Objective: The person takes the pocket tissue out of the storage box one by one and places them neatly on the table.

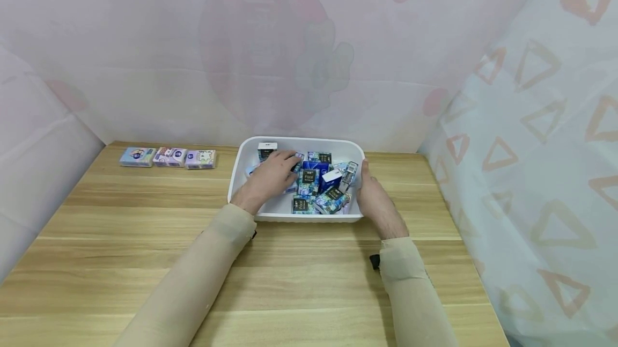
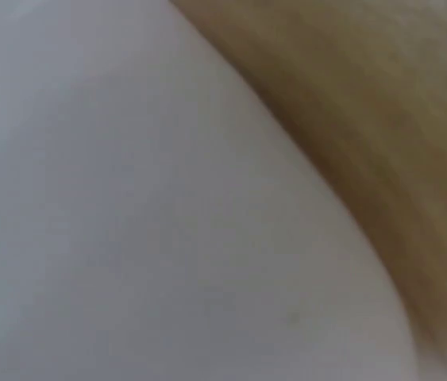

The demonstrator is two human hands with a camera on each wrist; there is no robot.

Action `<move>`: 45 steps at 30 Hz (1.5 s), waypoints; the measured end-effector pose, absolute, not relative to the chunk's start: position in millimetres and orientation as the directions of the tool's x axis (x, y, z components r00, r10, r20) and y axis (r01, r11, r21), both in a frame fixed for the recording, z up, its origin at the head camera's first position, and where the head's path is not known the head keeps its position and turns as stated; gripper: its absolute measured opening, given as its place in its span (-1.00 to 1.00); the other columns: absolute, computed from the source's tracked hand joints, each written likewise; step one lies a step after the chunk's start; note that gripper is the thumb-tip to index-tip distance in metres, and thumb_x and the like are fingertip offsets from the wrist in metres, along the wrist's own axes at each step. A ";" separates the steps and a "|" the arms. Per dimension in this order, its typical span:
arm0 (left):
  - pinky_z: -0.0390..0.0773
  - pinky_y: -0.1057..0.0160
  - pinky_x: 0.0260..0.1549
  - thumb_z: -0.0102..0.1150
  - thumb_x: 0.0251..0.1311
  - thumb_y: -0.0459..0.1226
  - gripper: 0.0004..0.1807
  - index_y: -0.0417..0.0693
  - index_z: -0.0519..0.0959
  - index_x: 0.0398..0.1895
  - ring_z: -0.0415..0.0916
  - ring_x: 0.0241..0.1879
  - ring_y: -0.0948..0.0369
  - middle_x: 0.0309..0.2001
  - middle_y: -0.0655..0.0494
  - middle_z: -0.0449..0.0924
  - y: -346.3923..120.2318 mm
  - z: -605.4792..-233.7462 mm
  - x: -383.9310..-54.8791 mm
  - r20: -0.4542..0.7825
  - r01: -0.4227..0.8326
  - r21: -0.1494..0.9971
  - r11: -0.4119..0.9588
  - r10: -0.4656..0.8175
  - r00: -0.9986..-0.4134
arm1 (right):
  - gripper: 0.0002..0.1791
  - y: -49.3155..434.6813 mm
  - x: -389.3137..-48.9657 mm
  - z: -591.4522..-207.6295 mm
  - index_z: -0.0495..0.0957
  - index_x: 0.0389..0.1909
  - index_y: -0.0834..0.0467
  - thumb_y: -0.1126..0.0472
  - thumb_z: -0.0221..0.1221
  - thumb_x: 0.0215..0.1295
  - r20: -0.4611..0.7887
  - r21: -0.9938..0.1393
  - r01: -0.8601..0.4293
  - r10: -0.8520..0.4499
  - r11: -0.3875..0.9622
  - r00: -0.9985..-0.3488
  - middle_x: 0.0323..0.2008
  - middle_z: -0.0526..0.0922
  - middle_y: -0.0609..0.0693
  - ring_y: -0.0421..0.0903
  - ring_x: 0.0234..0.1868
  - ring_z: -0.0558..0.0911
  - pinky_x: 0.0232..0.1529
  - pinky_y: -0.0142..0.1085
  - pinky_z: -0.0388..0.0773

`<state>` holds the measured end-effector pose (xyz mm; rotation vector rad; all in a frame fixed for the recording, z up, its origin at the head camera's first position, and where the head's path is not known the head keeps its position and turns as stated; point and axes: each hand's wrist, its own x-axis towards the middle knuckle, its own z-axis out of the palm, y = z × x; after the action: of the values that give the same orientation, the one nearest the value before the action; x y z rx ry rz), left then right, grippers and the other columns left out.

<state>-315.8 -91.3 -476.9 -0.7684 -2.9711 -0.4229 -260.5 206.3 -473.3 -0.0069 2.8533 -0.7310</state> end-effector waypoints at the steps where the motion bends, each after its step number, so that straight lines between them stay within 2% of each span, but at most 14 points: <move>1: 0.48 -0.14 0.80 0.29 0.78 -0.14 -0.45 -0.12 0.58 0.67 0.45 0.74 -0.18 0.72 -0.16 0.53 -91.3 -477.1 -316.1 0.116 0.479 0.258 0.839 0.465 -0.877 | -0.07 206.5 -260.7 -473.5 -0.46 0.92 0.32 0.41 -0.19 0.73 -0.189 -0.477 0.044 -0.053 0.878 -0.981 0.74 0.21 0.68 0.53 0.66 0.53 0.74 0.40 0.48; 6: 0.55 -0.12 0.74 0.33 0.75 -0.13 -0.48 -0.16 0.63 0.60 0.58 0.62 -0.19 0.63 -0.17 0.62 -91.3 -478.3 -317.1 0.139 0.466 0.295 0.834 0.445 -0.885 | -0.07 207.2 -261.8 -474.7 -0.46 0.92 0.31 0.41 -0.19 0.74 -0.193 -0.479 0.043 -0.057 0.877 -0.980 0.73 0.20 0.70 0.54 0.64 0.54 0.72 0.40 0.51; 10: 0.65 -0.10 0.64 0.33 0.71 -0.17 -0.47 -0.15 0.62 0.61 0.65 0.53 -0.17 0.62 -0.16 0.63 -90.9 -478.3 -317.0 0.134 0.442 0.321 0.838 0.422 -0.897 | -0.07 207.0 -261.6 -475.1 -0.45 0.92 0.32 0.41 -0.18 0.74 -0.190 -0.478 0.040 -0.059 0.878 -0.980 0.72 0.22 0.71 0.55 0.64 0.54 0.72 0.40 0.51; 16: 0.68 -0.13 0.62 0.37 0.68 -0.13 -0.40 -0.08 0.58 0.66 0.64 0.53 -0.18 0.65 -0.11 0.59 -91.3 -479.4 -318.1 0.101 0.393 0.314 0.864 0.381 -0.919 | -0.07 206.9 -261.7 -475.5 -0.43 0.91 0.36 0.42 -0.19 0.72 -0.171 -0.473 0.026 -0.063 0.881 -0.983 0.69 0.26 0.72 0.56 0.61 0.57 0.71 0.42 0.52; 22: 0.51 -0.16 0.73 0.37 0.71 0.00 -0.37 -0.04 0.57 0.67 0.59 0.58 -0.13 0.62 -0.15 0.61 -94.7 -477.0 -318.3 0.058 0.398 0.266 0.878 0.398 -0.916 | -0.07 207.2 -262.3 -476.5 -0.43 0.91 0.36 0.42 -0.19 0.71 -0.168 -0.482 0.025 -0.064 0.876 -0.984 0.69 0.27 0.72 0.56 0.56 0.60 0.66 0.40 0.57; 25: 0.48 -0.18 0.75 0.37 0.67 -0.05 -0.36 0.00 0.55 0.69 0.59 0.58 -0.13 0.59 -0.16 0.64 -97.8 -472.8 -316.7 0.022 0.390 0.275 0.879 0.400 -0.916 | -0.07 207.7 -262.1 -477.2 -0.42 0.91 0.38 0.43 -0.19 0.70 -0.166 -0.480 0.020 -0.068 0.877 -0.984 0.68 0.28 0.73 0.56 0.55 0.61 0.65 0.41 0.59; 29: 0.51 -0.21 0.74 0.38 0.59 -0.14 -0.32 0.06 0.54 0.73 0.57 0.59 -0.19 0.58 -0.14 0.66 -103.6 -467.1 -314.3 -0.022 0.371 0.298 0.880 0.394 -0.919 | -0.07 207.8 -262.0 -477.6 -0.44 0.91 0.36 0.42 -0.19 0.71 -0.169 -0.481 0.024 -0.066 0.876 -0.983 0.69 0.27 0.72 0.56 0.56 0.61 0.65 0.40 0.58; 34: 0.67 -0.22 0.59 0.41 0.57 -0.17 -0.31 0.06 0.55 0.72 0.62 0.50 -0.18 0.51 -0.12 0.70 -113.0 -460.5 -311.0 -0.049 0.362 0.296 0.884 0.392 -0.919 | -0.06 207.1 -262.6 -476.1 -0.48 0.91 0.34 0.42 -0.20 0.72 -0.179 -0.485 0.032 -0.063 0.874 -0.982 0.70 0.25 0.71 0.55 0.53 0.63 0.63 0.38 0.62; 36: 0.70 -0.24 0.56 0.42 0.58 -0.17 -0.30 0.08 0.54 0.74 0.62 0.48 -0.17 0.53 -0.13 0.68 -116.7 -457.9 -309.3 -0.062 0.363 0.286 0.887 0.395 -0.917 | -0.06 206.9 -262.9 -475.3 -0.48 0.91 0.33 0.43 -0.20 0.72 -0.182 -0.489 0.034 -0.064 0.872 -0.981 0.70 0.25 0.71 0.54 0.52 0.65 0.61 0.37 0.64; 42: 0.59 -0.36 0.67 0.44 0.62 -0.23 -0.24 0.20 0.46 0.81 0.48 0.66 -0.24 0.72 -0.19 0.49 -123.6 -451.7 -302.9 -0.118 0.376 0.261 0.889 0.416 -0.902 | -0.06 206.4 -263.5 -474.6 -0.48 0.91 0.33 0.43 -0.21 0.72 -0.185 -0.492 0.037 -0.063 0.870 -0.981 0.70 0.25 0.71 0.54 0.52 0.65 0.63 0.36 0.62; 45: 0.59 -0.37 0.67 0.47 0.64 -0.20 -0.25 0.20 0.47 0.80 0.48 0.66 -0.22 0.72 -0.18 0.50 -124.5 -451.1 -301.5 -0.118 0.401 0.246 0.883 0.438 -0.891 | -0.06 206.3 -263.5 -475.3 -0.48 0.91 0.33 0.43 -0.20 0.71 -0.180 -0.490 0.033 -0.065 0.871 -0.981 0.70 0.26 0.71 0.54 0.54 0.63 0.64 0.37 0.61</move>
<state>-301.5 -124.5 -451.1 -0.7208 -3.2127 -0.3590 -263.5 206.3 -475.3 -0.0249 2.8520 -0.7522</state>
